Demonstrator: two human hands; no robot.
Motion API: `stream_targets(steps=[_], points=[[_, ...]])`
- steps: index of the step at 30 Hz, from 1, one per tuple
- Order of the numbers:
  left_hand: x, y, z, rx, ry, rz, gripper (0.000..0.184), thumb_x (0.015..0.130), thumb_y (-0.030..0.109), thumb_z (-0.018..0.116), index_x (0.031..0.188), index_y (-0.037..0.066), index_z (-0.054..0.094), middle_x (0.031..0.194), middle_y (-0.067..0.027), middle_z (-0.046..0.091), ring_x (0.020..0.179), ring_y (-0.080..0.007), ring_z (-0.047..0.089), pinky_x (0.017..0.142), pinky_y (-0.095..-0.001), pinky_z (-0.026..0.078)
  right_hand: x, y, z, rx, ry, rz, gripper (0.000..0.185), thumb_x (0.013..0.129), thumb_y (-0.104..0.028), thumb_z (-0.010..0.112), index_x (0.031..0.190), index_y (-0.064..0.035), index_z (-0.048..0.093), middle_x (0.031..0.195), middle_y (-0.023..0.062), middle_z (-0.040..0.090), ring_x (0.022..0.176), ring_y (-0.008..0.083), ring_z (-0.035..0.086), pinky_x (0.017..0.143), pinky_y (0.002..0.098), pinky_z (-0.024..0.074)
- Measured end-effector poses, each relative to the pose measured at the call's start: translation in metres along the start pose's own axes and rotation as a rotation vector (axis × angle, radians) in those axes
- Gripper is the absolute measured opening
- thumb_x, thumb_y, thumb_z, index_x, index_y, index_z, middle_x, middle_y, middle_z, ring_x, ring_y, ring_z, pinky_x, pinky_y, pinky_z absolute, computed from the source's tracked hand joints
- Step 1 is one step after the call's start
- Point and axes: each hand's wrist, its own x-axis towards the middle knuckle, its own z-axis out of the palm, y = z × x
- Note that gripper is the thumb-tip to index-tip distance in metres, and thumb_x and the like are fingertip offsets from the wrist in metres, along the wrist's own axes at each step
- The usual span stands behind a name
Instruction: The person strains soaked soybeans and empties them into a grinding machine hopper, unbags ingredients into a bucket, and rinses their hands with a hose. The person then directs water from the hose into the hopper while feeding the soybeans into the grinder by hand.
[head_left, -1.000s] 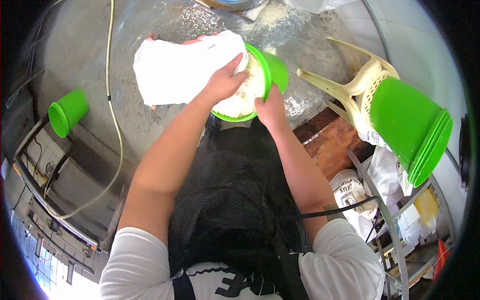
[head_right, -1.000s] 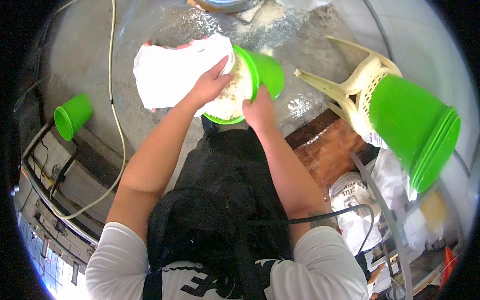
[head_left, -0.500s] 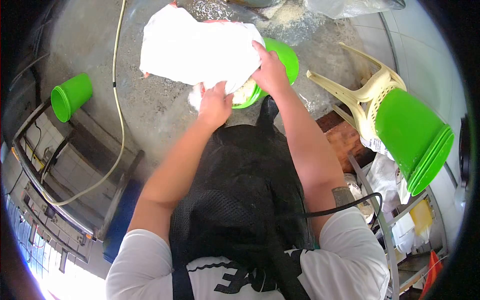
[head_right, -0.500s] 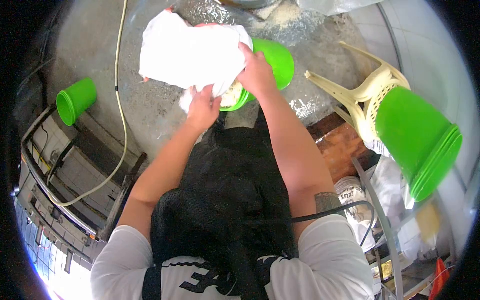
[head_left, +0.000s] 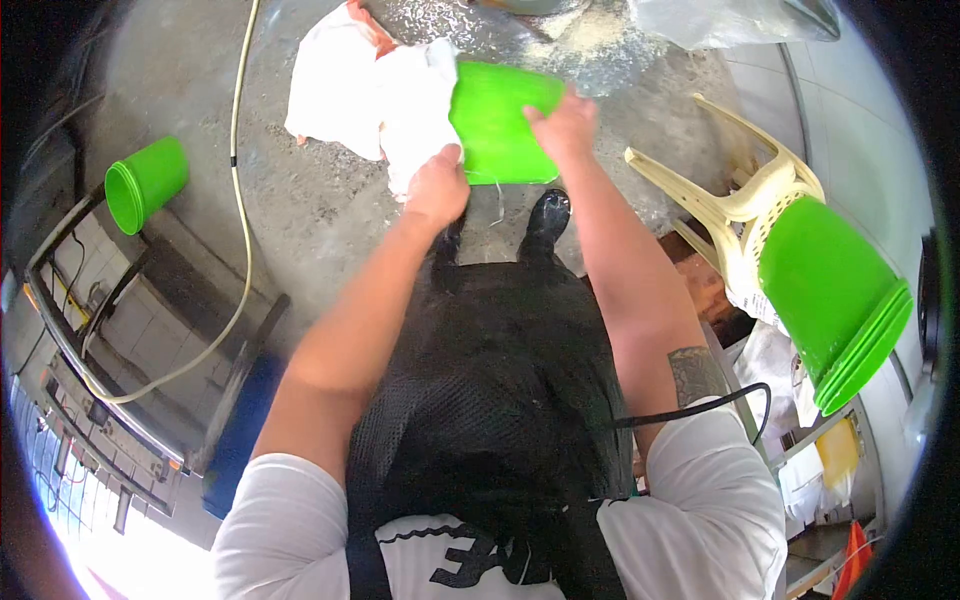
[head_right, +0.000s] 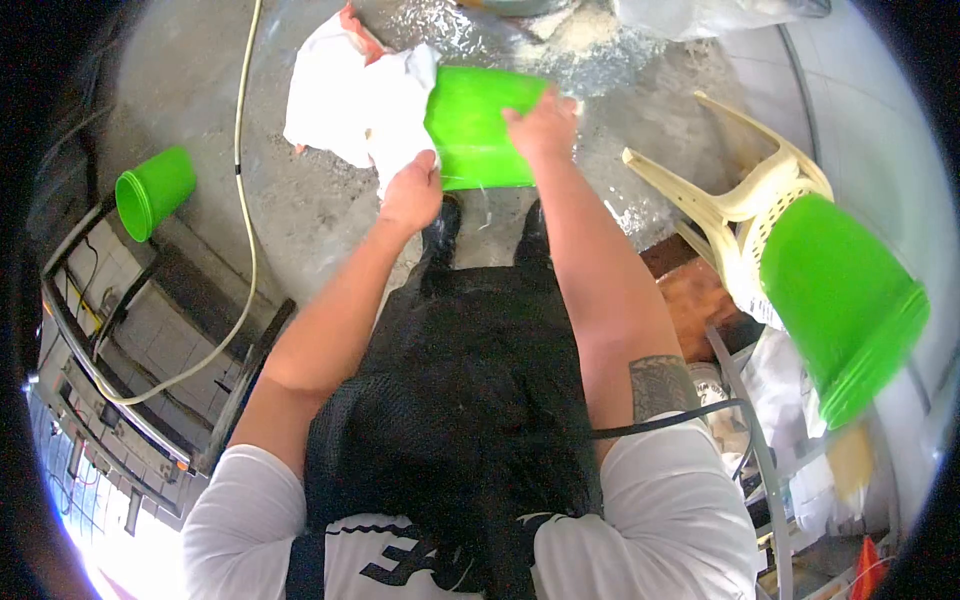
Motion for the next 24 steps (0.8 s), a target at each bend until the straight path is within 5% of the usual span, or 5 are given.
stream_targets(steps=[1, 6, 14, 23, 24], points=[[0.003, -0.014, -0.001, 0.007, -0.004, -0.005, 0.026, 0.102, 0.027, 0.053, 0.114, 0.005, 0.055, 0.100, -0.0309, 0.067, 0.097, -0.0521, 0.065, 0.083, -0.0563, 0.050, 0.007, 0.023, 0.016, -0.246, 0.149, -0.062, 0.074, 0.093, -0.046, 0.073, 0.151, -0.0057, 0.051, 0.147, 0.0257, 0.055, 0.130, 0.0391, 0.058, 0.105, 0.0463, 0.0504], [0.020, -0.048, 0.006, -0.225, 0.119, -0.259, 0.023, 0.102, 0.019, 0.050, 0.111, 0.000, 0.059, 0.108, -0.0313, 0.067, 0.109, -0.0503, 0.062, 0.093, -0.0571, 0.049, -0.020, 0.053, 0.060, 1.146, -0.430, 0.327, 0.084, 0.091, -0.055, 0.076, 0.145, 0.0046, 0.053, 0.147, 0.0219, 0.057, 0.133, 0.0336, 0.055, 0.112, 0.0463, 0.0403], [0.013, 0.039, 0.044, -0.163, 0.132, -0.241, 0.040, 0.107, 0.031, 0.044, 0.108, -0.004, 0.062, 0.108, -0.0337, 0.068, 0.107, -0.0520, 0.064, 0.096, -0.0578, 0.048, -0.023, 0.052, 0.049, 0.937, -0.167, 0.361, 0.064, 0.096, -0.051, 0.070, 0.125, 0.0063, 0.068, 0.122, 0.0211, 0.072, 0.111, 0.0325, 0.069, 0.093, 0.0436, 0.0521], [-0.170, 0.091, -0.146, -0.392, 0.149, -0.069, 0.038, 0.109, 0.031, 0.048, 0.103, -0.003, 0.063, 0.094, -0.0289, 0.066, 0.089, -0.0426, 0.065, 0.085, -0.0464, 0.051, -0.299, 0.026, -0.111, 1.013, -0.324, 0.402, 0.044, 0.101, -0.041, 0.065, 0.110, 0.0030, 0.066, 0.093, 0.0129, 0.070, 0.085, 0.0260, 0.066, 0.080, 0.0420, 0.0532], [-0.197, 0.091, -0.169, -0.382, 0.177, -0.055, 0.038, 0.109, 0.032, 0.047, 0.101, -0.003, 0.063, 0.095, -0.0286, 0.066, 0.089, -0.0415, 0.065, 0.083, -0.0457, 0.051, -0.312, 0.040, -0.113, 0.965, -0.008, 0.364, 0.045, 0.102, -0.042, 0.062, 0.108, 0.0020, 0.064, 0.094, 0.0107, 0.068, 0.087, 0.0235, 0.064, 0.082, 0.0406, 0.0528]])
